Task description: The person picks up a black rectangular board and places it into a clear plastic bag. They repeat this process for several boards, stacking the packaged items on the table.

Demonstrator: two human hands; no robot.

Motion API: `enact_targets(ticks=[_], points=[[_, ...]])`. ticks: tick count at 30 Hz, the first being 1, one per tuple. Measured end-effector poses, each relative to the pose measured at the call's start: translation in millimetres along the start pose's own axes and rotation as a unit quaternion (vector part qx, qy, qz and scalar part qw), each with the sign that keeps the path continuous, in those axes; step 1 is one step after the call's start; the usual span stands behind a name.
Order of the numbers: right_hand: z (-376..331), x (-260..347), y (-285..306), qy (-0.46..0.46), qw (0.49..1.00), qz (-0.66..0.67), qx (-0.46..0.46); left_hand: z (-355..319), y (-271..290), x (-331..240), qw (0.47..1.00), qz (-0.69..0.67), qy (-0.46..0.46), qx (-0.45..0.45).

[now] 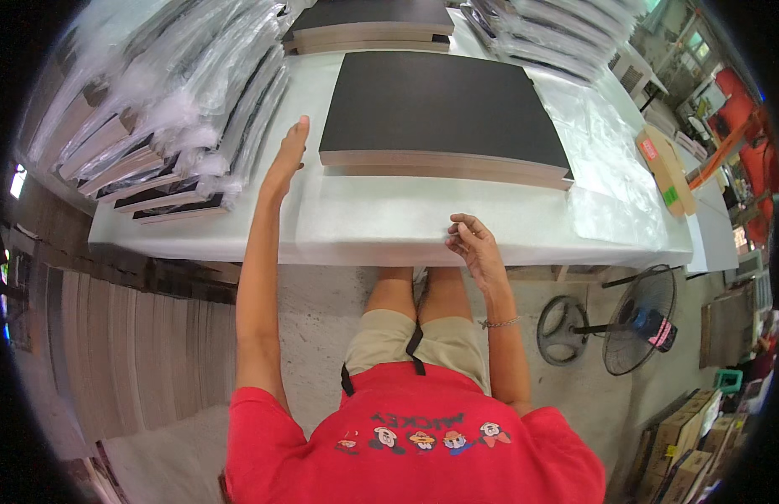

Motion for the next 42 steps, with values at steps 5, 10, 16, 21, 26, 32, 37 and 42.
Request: enact_targets(ticks=[5,10,16,21,26,32,37,42], points=[[2.9,-3.6,6.0,0.025,0.999,0.036,0.000,58.8,-15.0,59.3,0.984,-0.087,0.104,0.118],[7.2,0.7,4.2,0.020,0.997,0.073,-0.019,61.1,-43.2,49.5,0.972,-0.165,0.076,0.151],[22.4,-5.9,9.9,0.013,0.995,0.098,-0.007,70.5,-47.3,36.1,0.963,-0.176,0.082,0.189],[29.1,-4.9,13.1,-0.020,0.991,0.135,0.006,80.8,-33.3,18.2,0.971,-0.146,0.075,0.171],[39.5,3.9,10.2,-0.002,0.992,0.122,0.010,62.3,-40.8,19.2,0.969,-0.162,0.055,0.177],[44.1,0.0,7.3,0.000,0.988,0.147,-0.039,-22.7,-69.3,17.8,0.956,-0.200,0.058,0.205],[9.6,23.1,6.1,0.037,0.983,0.179,-0.034,-134.7,-111.6,30.2,0.969,-0.182,0.144,0.086],[-42.3,35.7,7.5,0.052,0.975,0.016,-0.215,-229.0,-168.5,15.9,0.954,-0.266,0.028,0.137]])
Point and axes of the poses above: each hand's wrist, its own z-axis towards the middle knuckle, its own y-axis out of the back of the hand, x = y × z, the point moved 6 cm from there along z, towards the middle knuckle, and after that the axes turned 12 degrees about x, right-handed, at the moved point
